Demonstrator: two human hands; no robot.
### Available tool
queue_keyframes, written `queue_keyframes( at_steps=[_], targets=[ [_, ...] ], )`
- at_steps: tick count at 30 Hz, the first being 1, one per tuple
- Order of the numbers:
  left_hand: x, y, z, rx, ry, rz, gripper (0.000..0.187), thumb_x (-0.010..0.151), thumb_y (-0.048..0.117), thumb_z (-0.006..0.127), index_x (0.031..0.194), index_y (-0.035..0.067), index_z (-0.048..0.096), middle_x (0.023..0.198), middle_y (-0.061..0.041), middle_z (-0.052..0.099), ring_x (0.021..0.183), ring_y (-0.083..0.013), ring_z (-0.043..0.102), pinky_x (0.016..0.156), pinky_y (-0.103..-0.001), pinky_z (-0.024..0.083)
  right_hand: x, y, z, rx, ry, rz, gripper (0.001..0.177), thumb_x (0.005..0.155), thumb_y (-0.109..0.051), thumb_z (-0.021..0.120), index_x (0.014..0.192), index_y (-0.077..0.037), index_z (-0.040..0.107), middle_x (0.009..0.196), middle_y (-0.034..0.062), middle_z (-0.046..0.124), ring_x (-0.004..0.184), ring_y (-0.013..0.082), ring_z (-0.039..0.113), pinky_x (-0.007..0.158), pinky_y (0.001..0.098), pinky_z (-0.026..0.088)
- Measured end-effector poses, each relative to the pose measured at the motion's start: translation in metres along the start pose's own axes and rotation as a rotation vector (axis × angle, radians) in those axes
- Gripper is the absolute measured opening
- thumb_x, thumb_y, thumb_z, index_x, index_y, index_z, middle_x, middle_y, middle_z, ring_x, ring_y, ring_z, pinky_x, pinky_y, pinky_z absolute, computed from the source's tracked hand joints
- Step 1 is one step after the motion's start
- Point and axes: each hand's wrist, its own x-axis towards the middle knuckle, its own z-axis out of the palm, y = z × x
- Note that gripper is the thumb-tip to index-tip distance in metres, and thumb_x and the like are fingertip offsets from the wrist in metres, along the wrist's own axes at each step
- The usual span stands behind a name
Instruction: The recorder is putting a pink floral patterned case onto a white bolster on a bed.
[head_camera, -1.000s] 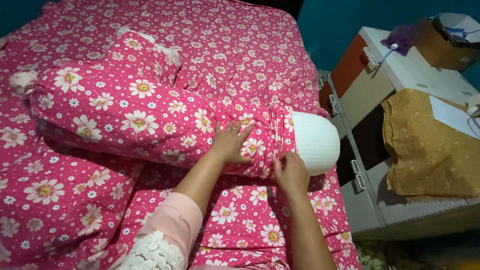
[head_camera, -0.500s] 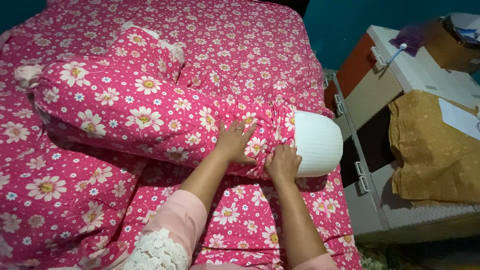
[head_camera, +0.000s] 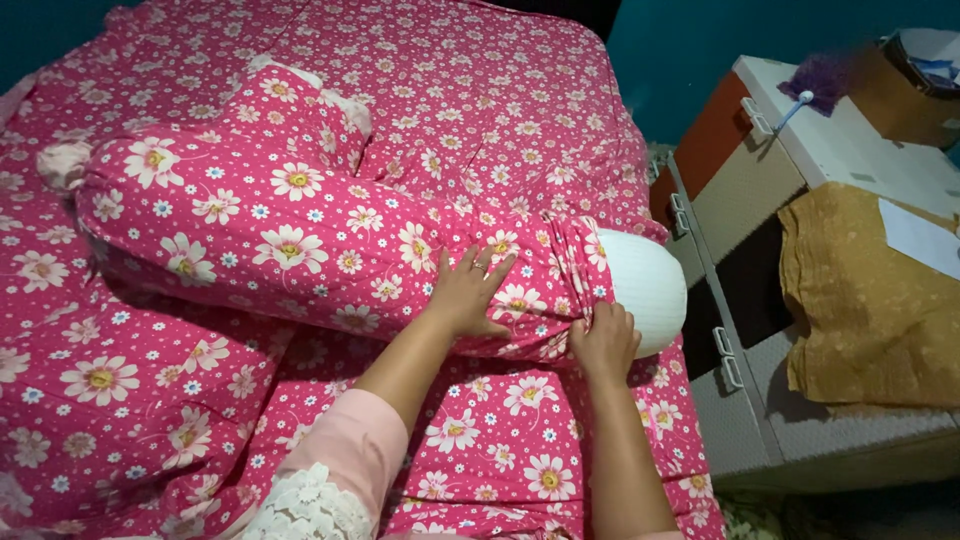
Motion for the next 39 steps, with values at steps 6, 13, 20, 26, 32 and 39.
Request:
queue_keyframes(
  at_steps=[6, 13, 20, 26, 32, 39],
  targets=[
    [-0.013, 0.009, 0.005, 0.081, 0.020, -0.006, 0.137, 0.065, 0.085, 0.075, 0.164, 0.027, 0.000, 0.169, -0.015, 0.017, 0.154, -0.0377, 0.018, 0.117, -0.076, 0.012, -0.006, 0.000, -0.016, -0.001, -0.191, 0.035, 0.033, 0.087, -0.031, 0.070, 0.110, -0.007, 0.068, 0.111, 0.0120, 0.064, 0.105, 0.0282, 0.059, 0.096, 0.0519, 0.043],
    [-0.039, 0.027, -0.001, 0.125, -0.066, -0.008, 0.137, 0.069, 0.086, 0.071, 0.164, 0.024, -0.006, 0.170, -0.016, 0.010, 0.155, -0.0386, 0.014, 0.117, -0.075, 0.008, 0.005, -0.031, -0.051, 0.089, -0.069, 0.011, 0.041, 0.095, -0.040, 0.069, 0.119, -0.008, 0.063, 0.119, 0.0157, 0.063, 0.116, 0.0317, 0.058, 0.101, 0.0511, 0.045],
    [-0.070, 0.040, 0.016, 0.251, -0.032, 0.046, 0.136, 0.073, 0.086, 0.067, 0.164, 0.015, -0.004, 0.169, -0.022, 0.011, 0.153, -0.0416, 0.018, 0.115, -0.073, 0.016, 0.056, -0.051, -0.018, 0.195, 0.242, -0.373, 0.061, 0.090, -0.038, 0.065, 0.142, -0.007, 0.054, 0.149, 0.0246, 0.051, 0.136, 0.0412, 0.046, 0.112, 0.0562, 0.036],
    [-0.081, 0.047, 0.013, 0.183, 0.042, 0.085, 0.121, 0.081, 0.084, 0.061, 0.163, 0.014, 0.005, 0.160, -0.028, 0.026, 0.145, -0.0408, 0.031, 0.110, -0.067, 0.028, 0.049, -0.073, -0.049, -0.022, -0.183, -0.087, 0.056, 0.088, -0.027, 0.062, 0.143, -0.020, 0.057, 0.136, 0.0120, 0.063, 0.133, 0.0321, 0.052, 0.109, 0.0536, 0.039],
    [-0.047, 0.041, -0.038, -0.157, -0.045, 0.005, 0.078, 0.101, 0.072, 0.038, 0.151, 0.013, 0.046, 0.137, -0.017, 0.058, 0.125, -0.0309, 0.055, 0.102, -0.052, 0.047, 0.014, -0.063, -0.052, 0.015, -0.194, -0.046, 0.052, 0.085, -0.016, 0.063, 0.137, -0.019, 0.061, 0.125, 0.0086, 0.067, 0.127, 0.0283, 0.054, 0.108, 0.0514, 0.036],
    [0.004, 0.002, -0.063, -0.030, 0.269, -0.061, 0.069, 0.101, 0.064, 0.038, 0.152, 0.018, 0.043, 0.148, -0.019, 0.052, 0.142, -0.0351, 0.044, 0.117, -0.063, 0.028, -0.041, -0.032, -0.040, 0.112, 0.034, -0.157, 0.057, 0.084, -0.019, 0.064, 0.140, -0.017, 0.058, 0.122, 0.0087, 0.066, 0.129, 0.0277, 0.051, 0.112, 0.0500, 0.030]
  ],
)
